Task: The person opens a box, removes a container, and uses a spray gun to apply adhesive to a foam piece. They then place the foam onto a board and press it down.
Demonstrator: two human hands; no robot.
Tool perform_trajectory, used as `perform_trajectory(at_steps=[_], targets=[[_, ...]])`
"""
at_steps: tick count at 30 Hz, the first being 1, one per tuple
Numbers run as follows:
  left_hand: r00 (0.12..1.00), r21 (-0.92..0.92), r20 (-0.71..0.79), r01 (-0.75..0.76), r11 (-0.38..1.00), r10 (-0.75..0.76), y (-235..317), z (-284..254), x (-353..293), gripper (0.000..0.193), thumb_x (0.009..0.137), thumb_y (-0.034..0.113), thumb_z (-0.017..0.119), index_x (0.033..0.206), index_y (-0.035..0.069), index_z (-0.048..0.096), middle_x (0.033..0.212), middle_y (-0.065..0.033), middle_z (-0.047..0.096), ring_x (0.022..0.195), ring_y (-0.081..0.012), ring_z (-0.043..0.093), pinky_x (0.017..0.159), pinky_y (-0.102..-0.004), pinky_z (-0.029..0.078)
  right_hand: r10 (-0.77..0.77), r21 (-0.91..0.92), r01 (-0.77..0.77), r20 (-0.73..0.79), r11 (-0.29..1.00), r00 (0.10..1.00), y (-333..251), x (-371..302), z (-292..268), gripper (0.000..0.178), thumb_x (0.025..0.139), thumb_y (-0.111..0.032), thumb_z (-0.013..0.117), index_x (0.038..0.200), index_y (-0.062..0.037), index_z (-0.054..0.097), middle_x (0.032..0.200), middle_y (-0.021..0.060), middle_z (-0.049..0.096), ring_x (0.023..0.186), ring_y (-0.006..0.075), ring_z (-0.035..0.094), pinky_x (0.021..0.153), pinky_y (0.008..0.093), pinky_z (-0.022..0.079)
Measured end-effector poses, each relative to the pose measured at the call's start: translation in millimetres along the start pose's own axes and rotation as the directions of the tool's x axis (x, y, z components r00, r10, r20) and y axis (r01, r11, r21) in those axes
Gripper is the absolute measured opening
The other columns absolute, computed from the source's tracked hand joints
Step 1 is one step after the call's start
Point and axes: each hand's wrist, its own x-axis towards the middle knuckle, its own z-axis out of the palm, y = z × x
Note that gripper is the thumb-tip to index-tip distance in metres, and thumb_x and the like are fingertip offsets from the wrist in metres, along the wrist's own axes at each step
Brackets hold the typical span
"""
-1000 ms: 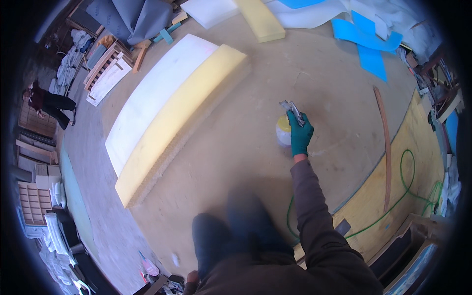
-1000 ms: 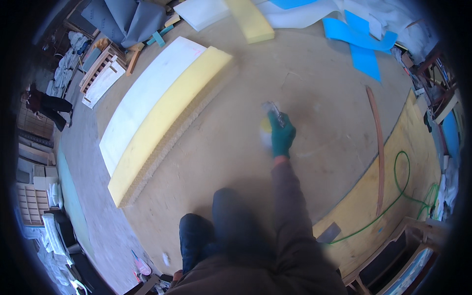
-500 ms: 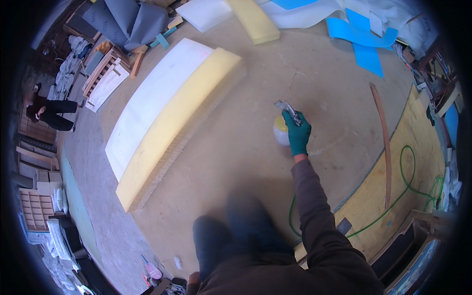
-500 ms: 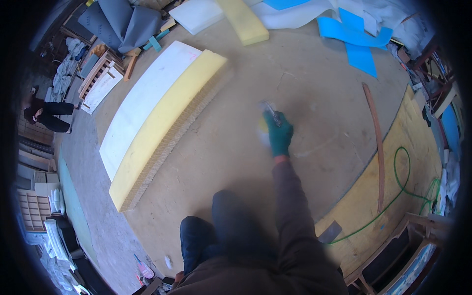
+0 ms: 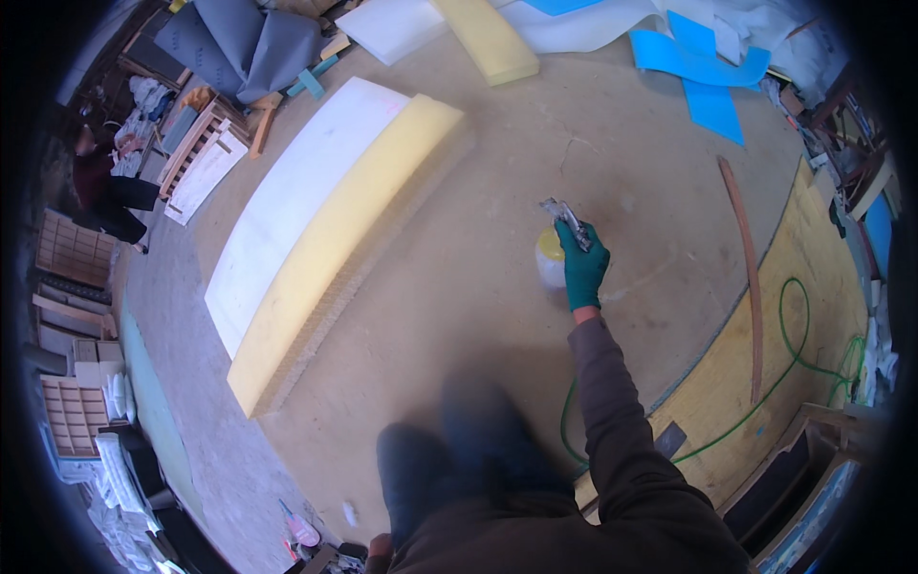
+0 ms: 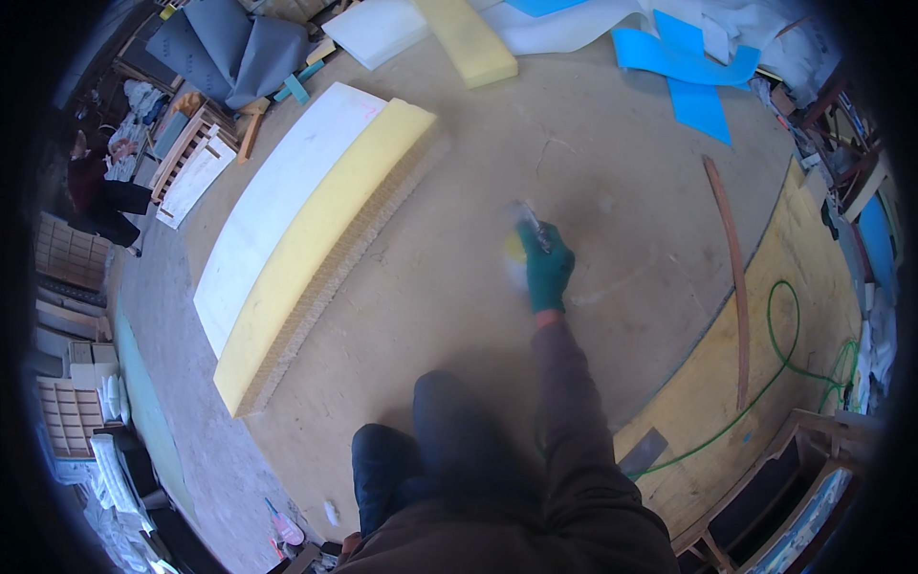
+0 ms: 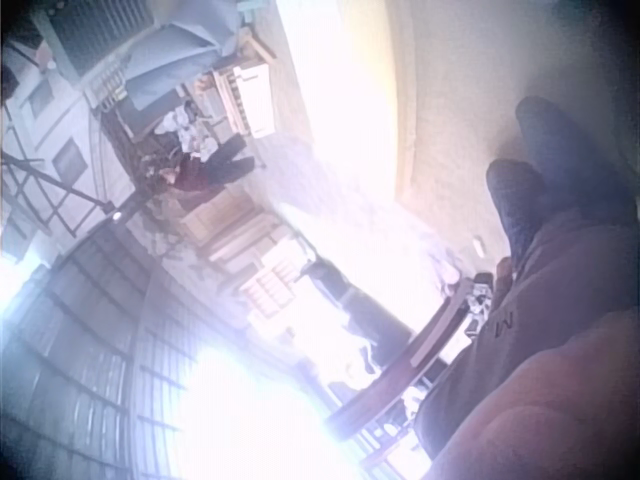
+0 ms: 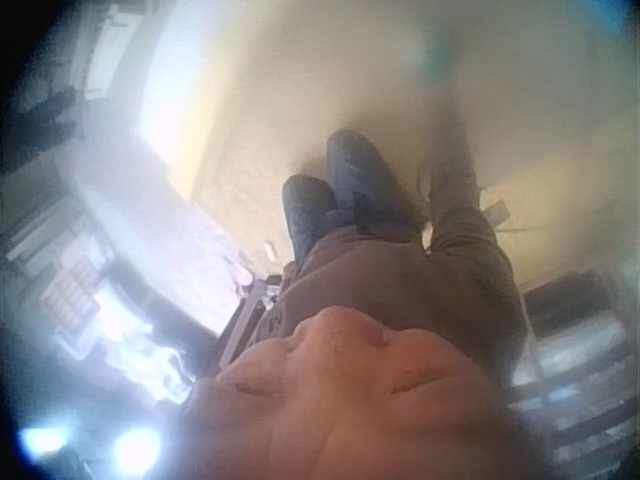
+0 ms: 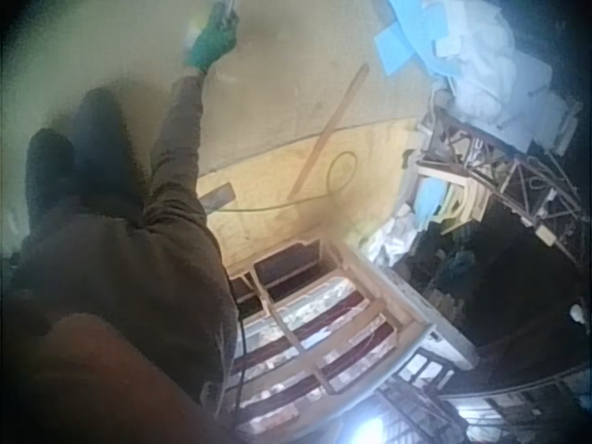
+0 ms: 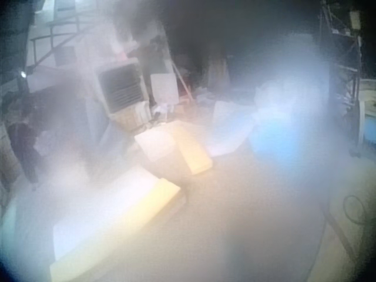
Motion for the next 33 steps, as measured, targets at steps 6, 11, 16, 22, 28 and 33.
perform_trajectory(at_steps=[6,11,16,22,28,33], targets=[[0.998,-0.148,-0.054,-0.043,0.988,0.036,-3.0,9.3,4.6,0.022,0.094,0.022,0.057,0.102,0.008,0.073,0.101,-0.0186,0.075,0.1,-0.0406,0.071,0.085,-0.0537,0.058,0.058,0.005,-0.059,0.131,0.998,0.99,1.0,-12.4,-4.9,0.029,0.093,-0.035,0.08,0.101,-0.0072,0.078,0.079,0.0023,0.073,0.071,0.0099,0.065,0.069,0.0316,0.053],[0.998,-0.032,-0.05,-0.031,0.999,0.03,3.8,2.1,2.8,0.022,0.094,0.023,0.058,0.1,0.008,0.073,0.099,-0.0196,0.075,0.099,-0.0418,0.071,0.084,-0.054,0.058,0.04,-0.043,-0.028,0.294,0.999,0.955,5.9,-26.7,-5.5,0.03,0.092,-0.036,0.081,0.094,-0.0064,0.076,0.075,0.0051,0.071,0.068,0.0106,0.064,0.066,0.0329,0.052],[0.999,0.083,0.013,-0.039,0.996,0.038,8.1,-4.5,-3.1,0.023,0.093,0.025,0.059,0.096,0.008,0.074,0.098,-0.019,0.075,0.098,-0.0414,0.072,0.085,-0.0549,0.057,0.05,0.011,-0.053,0.203,0.999,0.978,-1.3,-25.9,0.1,0.029,0.093,-0.035,0.081,0.096,-0.0056,0.077,0.074,0.0051,0.071,0.068,0.0099,0.063,0.066,0.0331,0.052],[0.999,0.0,-0.017,0.034,0.999,-0.034,5.5,-1.1,-3.0,0.024,0.093,0.025,0.06,0.094,0.006,0.074,0.098,-0.0197,0.075,0.099,-0.0409,0.072,0.085,-0.0552,0.058,0.022,0.111,-0.027,0.048,0.993,0.999,-20.6,-4.2,6.2,0.027,0.095,-0.031,0.079,0.099,-0.0045,0.077,0.08,0.0006,0.072,0.074,0.0085,0.063,0.07,0.031,0.053],[0.997,-0.068,-0.021,0.079,0.995,-0.081,-2.0,2.7,6.4,0.022,0.093,0.024,0.059,0.097,0.007,0.073,0.101,-0.018,0.075,0.101,-0.0399,0.072,0.086,-0.0539,0.058,0.035,0.118,-0.039,0.03,0.992,0.999,-26.5,-2.1,2.7,0.028,0.094,-0.03,0.08,0.103,-0.0043,0.077,0.083,-0.001,0.072,0.076,0.0073,0.062,0.072,0.0291,0.053],[0.999,-0.086,-0.042,-0.014,0.996,0.011,-8.4,7.9,1.8,0.018,0.088,0.021,0.063,0.096,0.008,0.072,0.1,-0.0167,0.075,0.099,-0.0396,0.071,0.085,-0.053,0.058,-0.03,0.121,0.024,0.053,0.992,0.998,-25.0,-11.9,7.4,0.028,0.094,-0.031,0.081,0.102,-0.0049,0.077,0.08,-0.001,0.072,0.073,0.0073,0.062,0.07,0.0295,0.053]])
